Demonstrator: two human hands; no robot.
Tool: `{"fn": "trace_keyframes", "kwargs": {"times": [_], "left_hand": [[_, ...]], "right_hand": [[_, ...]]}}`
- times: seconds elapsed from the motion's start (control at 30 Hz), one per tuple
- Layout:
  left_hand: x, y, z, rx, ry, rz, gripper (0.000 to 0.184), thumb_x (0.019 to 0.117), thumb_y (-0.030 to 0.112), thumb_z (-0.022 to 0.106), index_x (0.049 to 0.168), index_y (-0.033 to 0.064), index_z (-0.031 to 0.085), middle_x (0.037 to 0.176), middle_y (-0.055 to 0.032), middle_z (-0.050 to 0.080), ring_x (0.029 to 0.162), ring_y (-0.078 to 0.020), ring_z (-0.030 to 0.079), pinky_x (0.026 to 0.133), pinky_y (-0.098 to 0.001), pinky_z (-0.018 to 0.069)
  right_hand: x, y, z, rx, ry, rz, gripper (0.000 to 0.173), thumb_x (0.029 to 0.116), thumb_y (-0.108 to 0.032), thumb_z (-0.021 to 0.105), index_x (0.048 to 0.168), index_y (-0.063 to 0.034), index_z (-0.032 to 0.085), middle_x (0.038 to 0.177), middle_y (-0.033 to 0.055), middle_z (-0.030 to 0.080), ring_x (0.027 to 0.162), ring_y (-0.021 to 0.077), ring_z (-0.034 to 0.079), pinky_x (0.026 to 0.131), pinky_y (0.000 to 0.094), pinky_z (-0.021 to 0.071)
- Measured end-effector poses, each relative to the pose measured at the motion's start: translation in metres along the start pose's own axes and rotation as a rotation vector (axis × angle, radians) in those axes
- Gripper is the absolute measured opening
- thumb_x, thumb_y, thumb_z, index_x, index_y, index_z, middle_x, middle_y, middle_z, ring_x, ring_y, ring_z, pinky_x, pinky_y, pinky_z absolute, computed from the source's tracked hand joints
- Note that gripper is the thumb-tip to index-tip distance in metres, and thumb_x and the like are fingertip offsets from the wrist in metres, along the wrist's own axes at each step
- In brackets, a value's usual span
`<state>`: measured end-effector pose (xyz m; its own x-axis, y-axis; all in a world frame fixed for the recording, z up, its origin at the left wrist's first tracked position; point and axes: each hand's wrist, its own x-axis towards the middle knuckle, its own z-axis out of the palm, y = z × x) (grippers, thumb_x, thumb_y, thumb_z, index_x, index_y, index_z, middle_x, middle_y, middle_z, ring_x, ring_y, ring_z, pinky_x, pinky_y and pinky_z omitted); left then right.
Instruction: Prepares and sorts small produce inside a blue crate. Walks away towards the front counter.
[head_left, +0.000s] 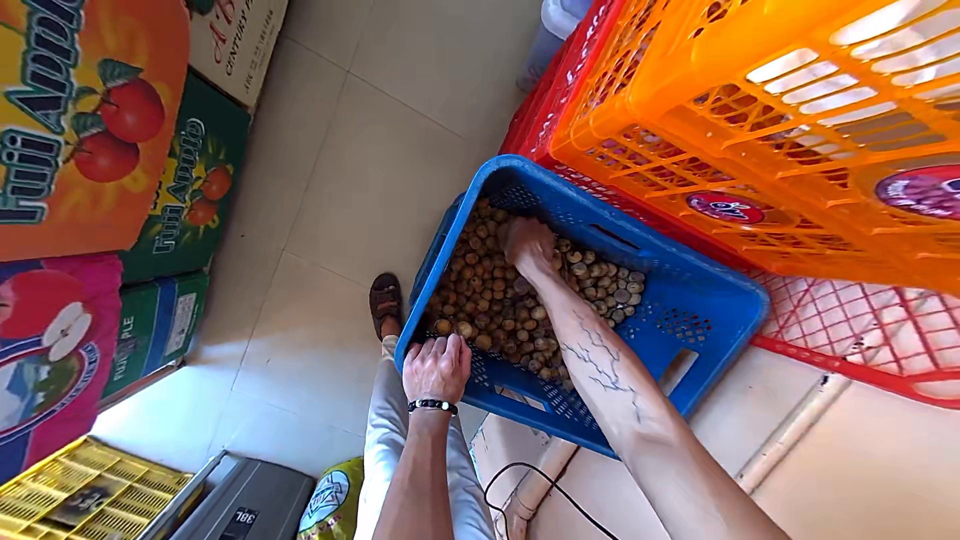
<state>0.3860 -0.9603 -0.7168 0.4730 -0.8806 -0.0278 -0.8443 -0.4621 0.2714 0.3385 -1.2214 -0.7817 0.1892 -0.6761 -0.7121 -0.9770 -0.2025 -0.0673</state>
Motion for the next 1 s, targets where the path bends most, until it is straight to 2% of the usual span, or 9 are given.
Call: {"fn": "trace_keyframes", "kwargs": {"times": [0.07, 0.1, 0.17, 0.27, 0.5, 0.63, 0.8, 0.9, 1.0], "left_hand": [[0.001, 0.002, -0.001, -0.007, 0.001, -0.002, 0.032, 0.0951, 0.028, 0.054, 0.073, 0.012, 0.069, 0.066, -0.0045, 0.068, 0.065, -0.0224, 0.07, 0.061, -0.0396, 0.0527], [0.002, 0.003, -0.001, -0.01, 0.004, -0.002, 0.032, 0.0953, 0.028, 0.053, 0.073, 0.0114, 0.069, 0.066, -0.005, 0.069, 0.066, -0.023, 0.071, 0.061, -0.0402, 0.053], [0.005, 0.004, -0.002, -0.012, 0.001, -0.005, 0.033, 0.0954, 0.027, 0.053, 0.073, 0.0106, 0.069, 0.066, -0.006, 0.069, 0.066, -0.0239, 0.071, 0.061, -0.0412, 0.0528], [0.003, 0.004, -0.004, -0.02, -0.026, -0.01, 0.033, 0.0958, 0.027, 0.052, 0.075, 0.009, 0.07, 0.068, -0.0077, 0.07, 0.068, -0.0253, 0.072, 0.062, -0.0429, 0.0535], [0.002, 0.003, -0.002, 0.008, -0.033, -0.003, 0.033, 0.0961, 0.027, 0.052, 0.074, 0.01, 0.07, 0.068, -0.0067, 0.07, 0.067, -0.0246, 0.072, 0.062, -0.0415, 0.053], [0.003, 0.003, -0.002, 0.008, -0.033, 0.003, 0.033, 0.0962, 0.027, 0.052, 0.074, 0.0094, 0.069, 0.068, -0.0071, 0.07, 0.068, -0.0249, 0.072, 0.061, -0.0418, 0.0529], [0.002, 0.003, -0.002, 0.017, -0.025, 0.005, 0.033, 0.0961, 0.027, 0.052, 0.074, 0.0101, 0.07, 0.068, -0.0065, 0.07, 0.066, -0.024, 0.071, 0.061, -0.0415, 0.0526], [0.002, 0.002, -0.002, 0.023, -0.019, 0.008, 0.034, 0.0964, 0.027, 0.052, 0.074, 0.0102, 0.07, 0.067, -0.0066, 0.069, 0.066, -0.0241, 0.071, 0.061, -0.0414, 0.0524], [0.002, 0.002, -0.002, 0.03, -0.025, 0.007, 0.034, 0.0966, 0.028, 0.051, 0.073, 0.0106, 0.069, 0.066, -0.0061, 0.069, 0.066, -0.024, 0.071, 0.061, -0.0413, 0.0524]], "right_hand": [[-0.02, 0.044, 0.009, 0.313, -0.055, -0.178, 0.039, 0.0983, -0.037, 0.068, 0.131, -0.0153, 0.068, 0.114, 0.017, 0.073, 0.095, 0.0351, 0.071, 0.079, 0.057, 0.0575], [-0.04, 0.06, 0.012, 0.488, -0.105, -0.237, 0.045, 0.099, -0.04, 0.068, 0.14, -0.0222, 0.063, 0.11, 0.0137, 0.072, 0.082, 0.0284, 0.069, 0.07, 0.0482, 0.0579], [-0.071, 0.072, 0.017, 0.769, -0.212, -0.269, 0.046, 0.1019, -0.034, 0.065, 0.146, -0.0223, 0.058, 0.086, 0.0086, 0.065, 0.057, 0.0141, 0.053, 0.052, 0.0312, 0.0482], [-0.106, 0.079, 0.018, 0.978, -0.298, -0.286, 0.044, 0.104, -0.026, 0.06, 0.147, -0.0214, 0.057, 0.081, 0.003, 0.063, 0.054, 0.0069, 0.05, 0.05, 0.0217, 0.0449], [-0.121, 0.078, 0.026, 1.08, -0.204, -0.328, 0.04, 0.1038, -0.023, 0.058, 0.143, -0.0144, 0.061, 0.082, 0.0008, 0.064, 0.058, 0.0053, 0.054, 0.055, 0.0197, 0.0485], [-0.13, 0.089, 0.037, 1.329, -0.254, -0.339, 0.037, 0.1058, -0.026, 0.042, 0.125, -0.0031, 0.064, 0.096, 0.0049, 0.071, 0.068, 0.0076, 0.064, 0.057, 0.0205, 0.0524], [-0.135, 0.107, 0.041, 1.665, -0.527, -0.565, 0.046, 0.0952, -0.05, 0.064, 0.13, -0.0194, 0.059, 0.114, 0.0121, 0.069, 0.076, 0.0148, 0.068, 0.056, 0.0227, 0.0518], [-0.129, 0.087, 0.026, 1.518, -0.506, -0.396, 0.029, 0.102, -0.046, 0.054, 0.114, -0.0202, 0.054, 0.094, 0.0065, 0.07, 0.066, 0.0123, 0.066, 0.05, 0.0203, 0.0493], [-0.101, 0.06, 0.024, 1.185, -0.407, -0.328, 0.028, 0.1089, -0.029, 0.042, 0.131, -0.0166, 0.053, 0.104, 0.0051, 0.071, 0.069, 0.0111, 0.064, 0.05, 0.0214, 0.0476]]}}
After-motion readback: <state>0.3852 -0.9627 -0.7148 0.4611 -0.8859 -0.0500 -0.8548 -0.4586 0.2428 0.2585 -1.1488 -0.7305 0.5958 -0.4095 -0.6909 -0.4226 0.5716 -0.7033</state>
